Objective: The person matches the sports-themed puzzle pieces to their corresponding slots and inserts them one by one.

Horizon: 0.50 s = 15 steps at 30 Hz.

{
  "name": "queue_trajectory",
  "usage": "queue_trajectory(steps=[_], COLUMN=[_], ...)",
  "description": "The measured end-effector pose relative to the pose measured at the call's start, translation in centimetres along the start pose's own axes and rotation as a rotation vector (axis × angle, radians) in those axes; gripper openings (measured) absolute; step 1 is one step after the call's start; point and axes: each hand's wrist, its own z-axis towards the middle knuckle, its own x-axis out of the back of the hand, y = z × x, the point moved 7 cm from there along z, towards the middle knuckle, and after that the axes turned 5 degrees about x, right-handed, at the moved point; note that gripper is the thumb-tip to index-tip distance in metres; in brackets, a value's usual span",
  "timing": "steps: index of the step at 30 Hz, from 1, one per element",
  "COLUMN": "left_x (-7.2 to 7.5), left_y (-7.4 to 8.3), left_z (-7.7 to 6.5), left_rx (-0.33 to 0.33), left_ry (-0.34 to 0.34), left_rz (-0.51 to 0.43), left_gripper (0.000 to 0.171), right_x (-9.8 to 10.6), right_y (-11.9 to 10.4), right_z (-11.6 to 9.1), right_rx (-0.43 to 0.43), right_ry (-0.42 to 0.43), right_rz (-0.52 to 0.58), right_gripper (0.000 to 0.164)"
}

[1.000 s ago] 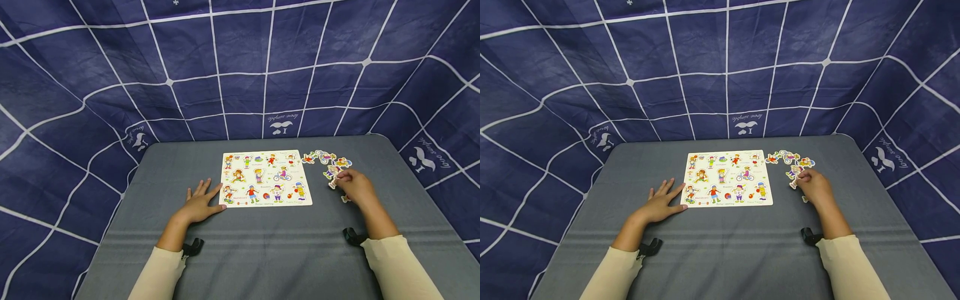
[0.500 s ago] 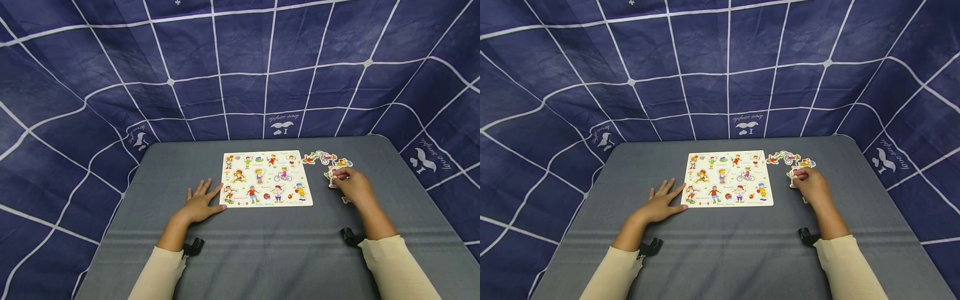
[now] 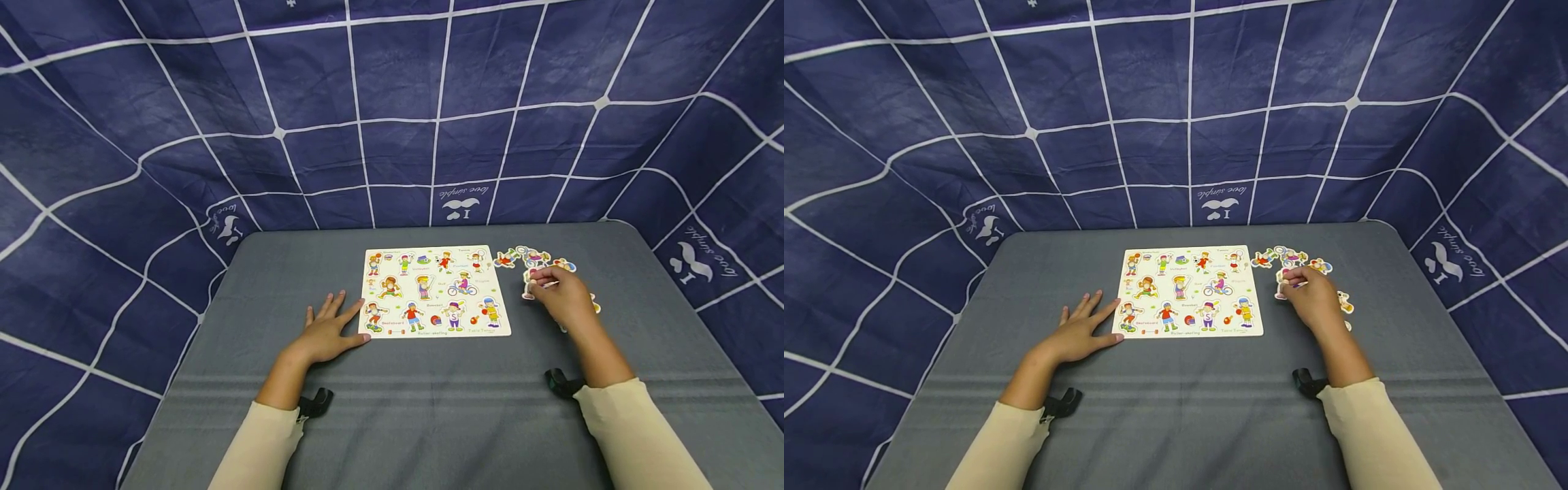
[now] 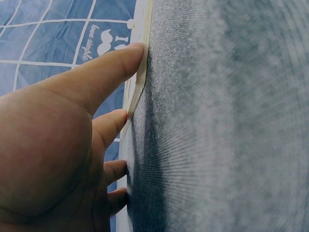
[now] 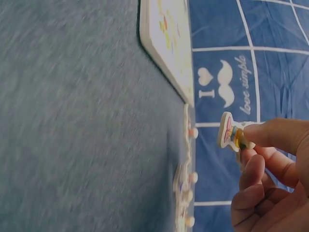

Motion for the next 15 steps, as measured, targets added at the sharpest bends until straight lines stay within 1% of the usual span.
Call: queue_trajectory(steps=[11, 15], left_x=[0.0, 0.0], left_y=[0.0, -0.1], left_z=[0.0, 0.1], left_rx=[0.0, 0.003], left_ry=[0.0, -0.001], left_rz=[-0.005, 0.006], left_gripper=[0.083, 0.083], right_x=[-1.5, -2.0], right_y=[-2.0, -2.8], right_z=[1.3, 1.8], right_rx=[-0.004, 0.009], right_ry=[-0.023, -0.03], right_rz=[-0.017, -0.016], right_gripper=[0.02, 0.018])
